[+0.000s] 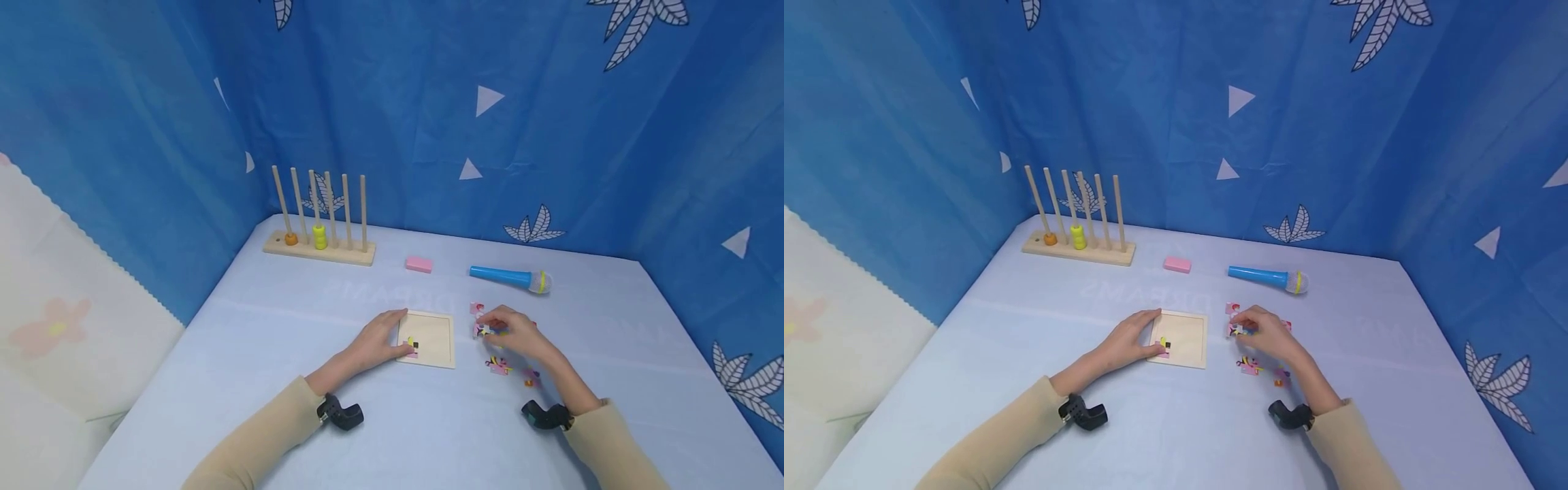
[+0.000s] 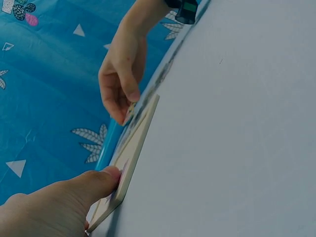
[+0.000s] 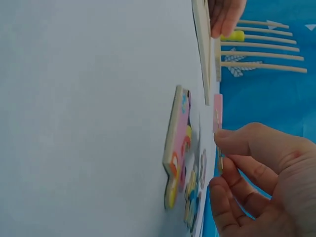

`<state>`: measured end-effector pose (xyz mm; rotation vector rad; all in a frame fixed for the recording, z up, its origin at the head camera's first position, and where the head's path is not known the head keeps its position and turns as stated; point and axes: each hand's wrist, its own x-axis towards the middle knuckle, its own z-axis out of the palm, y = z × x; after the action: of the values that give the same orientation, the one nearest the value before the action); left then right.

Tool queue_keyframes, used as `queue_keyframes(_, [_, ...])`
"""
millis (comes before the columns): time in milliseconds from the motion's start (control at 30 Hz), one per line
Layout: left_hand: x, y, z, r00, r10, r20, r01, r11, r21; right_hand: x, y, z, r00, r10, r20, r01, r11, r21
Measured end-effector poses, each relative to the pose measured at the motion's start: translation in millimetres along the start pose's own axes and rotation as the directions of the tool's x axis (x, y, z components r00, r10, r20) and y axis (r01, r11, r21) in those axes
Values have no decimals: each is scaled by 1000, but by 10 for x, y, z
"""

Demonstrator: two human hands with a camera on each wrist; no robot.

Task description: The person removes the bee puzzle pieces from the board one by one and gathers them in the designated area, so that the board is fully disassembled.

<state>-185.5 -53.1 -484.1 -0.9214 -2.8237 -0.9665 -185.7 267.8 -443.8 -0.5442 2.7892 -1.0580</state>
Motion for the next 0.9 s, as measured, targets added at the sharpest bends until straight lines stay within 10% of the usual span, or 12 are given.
queue_keyframes(467, [4, -20, -16, 1000, 24, -12, -24, 1000, -20, 63, -291, 94, 996, -81, -25, 81, 996, -32])
queue_keyframes(900, [10, -79, -69, 999, 37, -32, -39, 997, -60, 216, -843, 707, 957, -280, 76, 274, 958, 79])
